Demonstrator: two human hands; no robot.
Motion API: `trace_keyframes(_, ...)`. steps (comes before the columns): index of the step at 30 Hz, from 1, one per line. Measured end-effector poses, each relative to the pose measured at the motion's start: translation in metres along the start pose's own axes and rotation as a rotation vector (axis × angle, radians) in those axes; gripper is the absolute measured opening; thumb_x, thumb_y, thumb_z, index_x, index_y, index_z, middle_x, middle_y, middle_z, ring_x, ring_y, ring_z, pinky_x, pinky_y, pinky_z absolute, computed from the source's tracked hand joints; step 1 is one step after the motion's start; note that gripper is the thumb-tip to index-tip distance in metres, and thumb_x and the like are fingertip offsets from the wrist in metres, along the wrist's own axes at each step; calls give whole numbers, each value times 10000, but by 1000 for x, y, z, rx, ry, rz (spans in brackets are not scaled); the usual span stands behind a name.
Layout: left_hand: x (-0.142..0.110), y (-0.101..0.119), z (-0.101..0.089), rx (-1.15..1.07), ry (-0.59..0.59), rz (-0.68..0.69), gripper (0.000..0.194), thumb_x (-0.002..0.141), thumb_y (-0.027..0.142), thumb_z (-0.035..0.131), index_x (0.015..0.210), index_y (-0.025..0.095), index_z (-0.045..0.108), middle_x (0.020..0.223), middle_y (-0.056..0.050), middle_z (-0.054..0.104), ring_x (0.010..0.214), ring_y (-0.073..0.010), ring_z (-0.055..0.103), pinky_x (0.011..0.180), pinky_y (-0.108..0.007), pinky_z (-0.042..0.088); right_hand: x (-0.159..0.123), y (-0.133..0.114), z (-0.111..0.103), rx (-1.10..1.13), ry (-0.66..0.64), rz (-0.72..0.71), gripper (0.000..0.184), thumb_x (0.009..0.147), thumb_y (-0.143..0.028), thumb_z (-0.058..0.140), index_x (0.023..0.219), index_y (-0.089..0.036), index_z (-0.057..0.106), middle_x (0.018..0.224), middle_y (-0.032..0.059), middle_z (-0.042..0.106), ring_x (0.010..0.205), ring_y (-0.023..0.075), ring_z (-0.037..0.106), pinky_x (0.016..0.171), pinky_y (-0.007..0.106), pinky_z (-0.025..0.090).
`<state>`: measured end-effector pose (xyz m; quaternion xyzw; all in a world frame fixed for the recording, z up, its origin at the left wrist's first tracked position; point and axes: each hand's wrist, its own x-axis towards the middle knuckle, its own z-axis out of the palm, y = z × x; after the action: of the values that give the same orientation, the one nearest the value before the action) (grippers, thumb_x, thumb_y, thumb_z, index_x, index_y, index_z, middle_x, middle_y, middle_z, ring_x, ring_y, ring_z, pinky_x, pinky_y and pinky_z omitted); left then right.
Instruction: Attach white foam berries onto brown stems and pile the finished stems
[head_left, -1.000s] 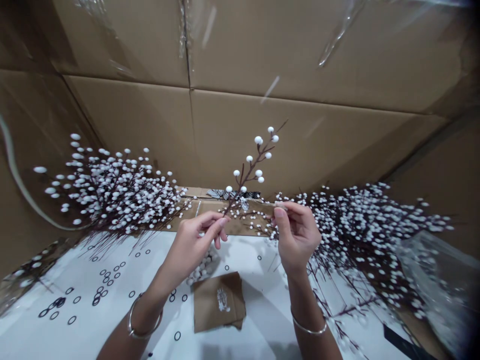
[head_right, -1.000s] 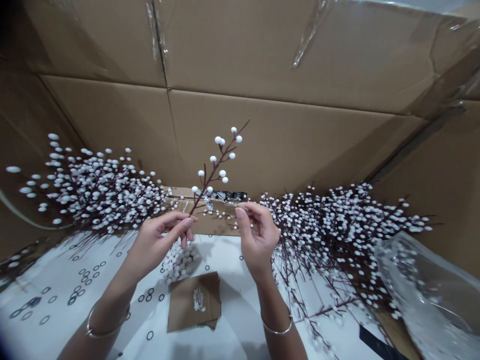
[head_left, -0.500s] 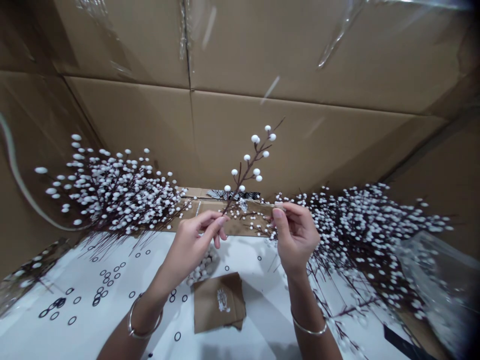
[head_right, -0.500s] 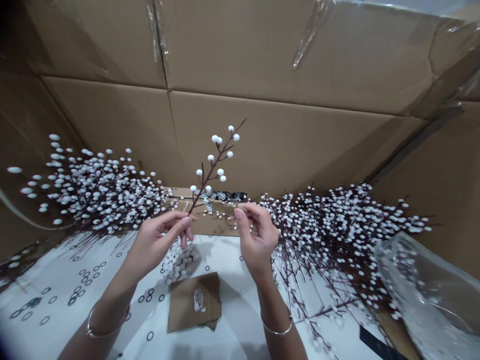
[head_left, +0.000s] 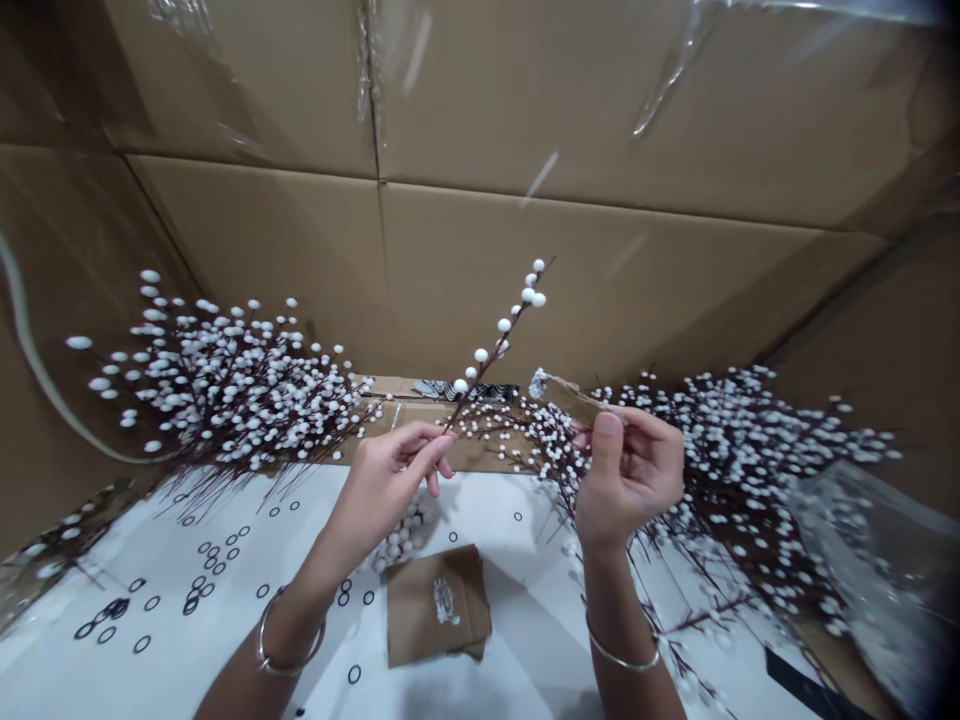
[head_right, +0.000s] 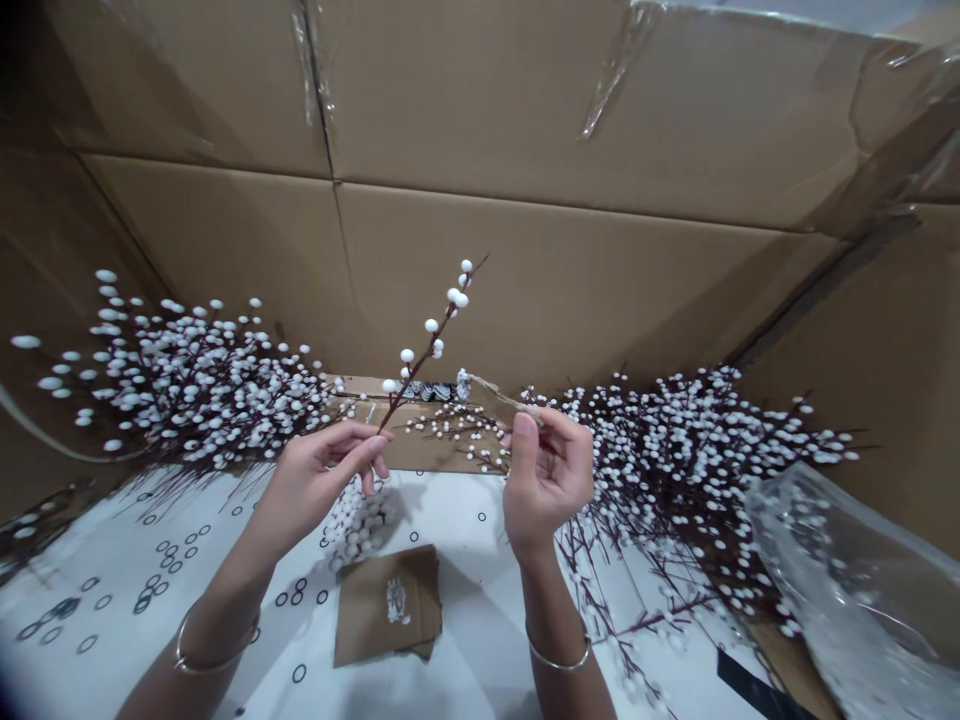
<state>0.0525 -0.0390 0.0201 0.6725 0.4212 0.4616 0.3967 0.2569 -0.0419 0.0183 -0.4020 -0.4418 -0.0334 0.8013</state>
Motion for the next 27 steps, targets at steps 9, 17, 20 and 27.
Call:
trace_keyframes(9, -1, -3, 1, 37, -56, 13, 209, 932, 364, 581, 929, 175, 670, 722, -4, 685, 526, -102, 589, 562, -220, 477, 3, 8, 1, 20, 17, -63, 126, 845, -169, 672, 956, -177, 612, 808, 7, 647, 613, 99, 667, 543, 219, 551)
trace_keyframes(17, -1, -3, 3, 43, -58, 7, 207, 933, 368, 581, 927, 180, 668, 722, 4, 684, 528, -98, 596, 569, -214, 479, 3, 12, 1, 6, 1, -78, 135, 844, -171, 674, 966, -180, 617, 803, 3, 653, 610, 99, 670, 551, 217, 551)
trace_keyframes(20, -1, -3, 2, 43, -55, 15, 213, 930, 371, 585, 930, 176, 670, 720, 1, 684, 528, -100, 595, 562, -214, 477, 3, 13, 1, 12, -6, -82, 139, 839, -161, 677, 966, -176, 623, 809, 4, 656, 609, 98, 673, 547, 208, 548)
trace_keyframes(27, -2, -3, 1, 50, -42, 23, 198, 932, 358, 587, 926, 179, 671, 717, 12, 680, 525, -95, 604, 567, -210, 476, 3, 16, 0, 13, -9, -111, 150, 827, -145, 686, 965, -170, 632, 805, 0, 664, 599, 92, 675, 549, 192, 551)
